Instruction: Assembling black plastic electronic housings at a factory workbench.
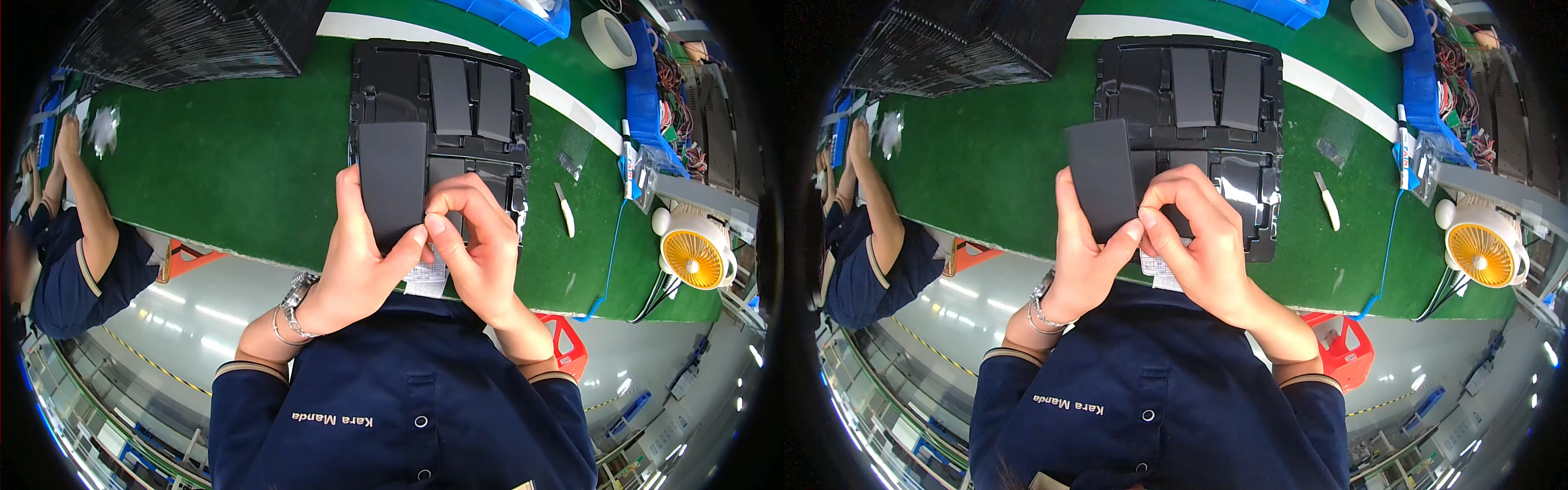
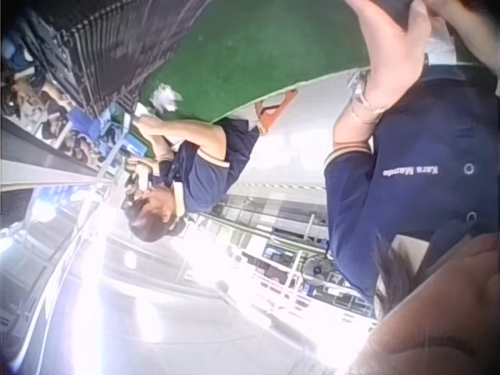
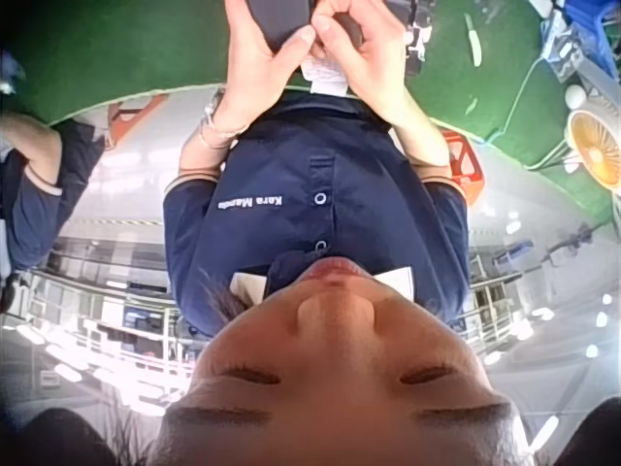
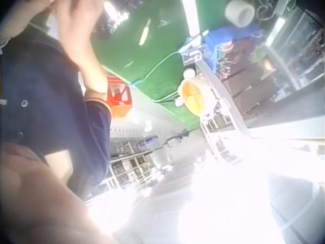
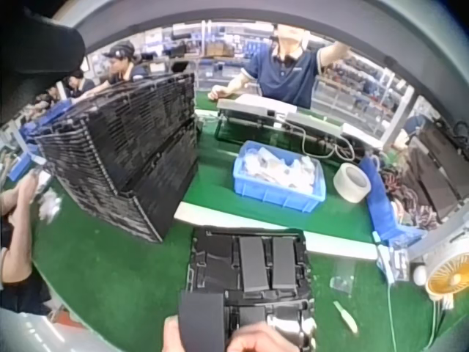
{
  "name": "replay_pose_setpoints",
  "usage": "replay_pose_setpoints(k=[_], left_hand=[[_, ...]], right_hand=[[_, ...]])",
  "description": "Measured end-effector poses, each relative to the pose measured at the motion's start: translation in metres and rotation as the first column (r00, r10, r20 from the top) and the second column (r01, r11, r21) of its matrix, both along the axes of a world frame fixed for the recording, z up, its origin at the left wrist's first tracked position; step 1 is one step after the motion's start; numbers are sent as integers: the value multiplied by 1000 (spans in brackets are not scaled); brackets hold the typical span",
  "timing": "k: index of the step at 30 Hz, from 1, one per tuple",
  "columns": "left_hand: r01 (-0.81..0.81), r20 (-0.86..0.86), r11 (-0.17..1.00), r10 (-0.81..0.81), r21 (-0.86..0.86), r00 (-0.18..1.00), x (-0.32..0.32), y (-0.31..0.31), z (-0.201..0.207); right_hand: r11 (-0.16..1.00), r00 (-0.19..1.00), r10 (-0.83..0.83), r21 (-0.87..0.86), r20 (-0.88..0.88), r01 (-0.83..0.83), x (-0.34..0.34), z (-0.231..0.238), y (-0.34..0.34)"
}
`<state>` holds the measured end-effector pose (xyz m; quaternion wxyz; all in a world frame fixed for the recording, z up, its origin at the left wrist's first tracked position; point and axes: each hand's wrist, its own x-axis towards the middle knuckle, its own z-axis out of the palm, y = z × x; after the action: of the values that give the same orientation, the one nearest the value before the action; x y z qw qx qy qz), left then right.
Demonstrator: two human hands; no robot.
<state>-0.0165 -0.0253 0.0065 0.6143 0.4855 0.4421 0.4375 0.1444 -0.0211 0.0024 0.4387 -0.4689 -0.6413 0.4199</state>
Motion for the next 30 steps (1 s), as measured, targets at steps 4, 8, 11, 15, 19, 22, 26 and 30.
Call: replay_pose_setpoints(k=[4, 8, 11, 15, 19, 22, 26, 30], left_hand=[[18, 29, 1000, -19, 13, 999, -2, 1, 0], [19, 183, 989, 8, -146, 983, -1, 2, 1], [47, 189, 988, -18, -149, 982, -2, 2, 0], [39, 173, 990, -16, -136, 985, -2, 1, -1], [16, 168, 991, 7, -136, 986, 0, 0, -1], [63, 250, 981, -15, -184, 968, -2, 3, -3], [192, 410, 837, 42, -512, 911, -2, 13, 20], [624, 760, 620, -68, -475, 647, -7, 12, -6]], right_hand=[[974, 965, 13, -214, -263, -71, 2, -2, 0], [910, 874, -41, -379, -484, -167, 1, 0, 0], [935, 921, -11, -331, -388, -128, 2, -3, 0], [939, 942, 19, -318, -336, -132, 4, -4, 2], [960, 972, 4, -272, -233, -69, 2, -4, 2], [937, 975, 110, -307, -191, -166, 13, -3, 7], [986, 967, 8, -161, -255, -51, 13, -3, 26], [997, 998, 21, -67, -59, -25, 24, -12, 35]])
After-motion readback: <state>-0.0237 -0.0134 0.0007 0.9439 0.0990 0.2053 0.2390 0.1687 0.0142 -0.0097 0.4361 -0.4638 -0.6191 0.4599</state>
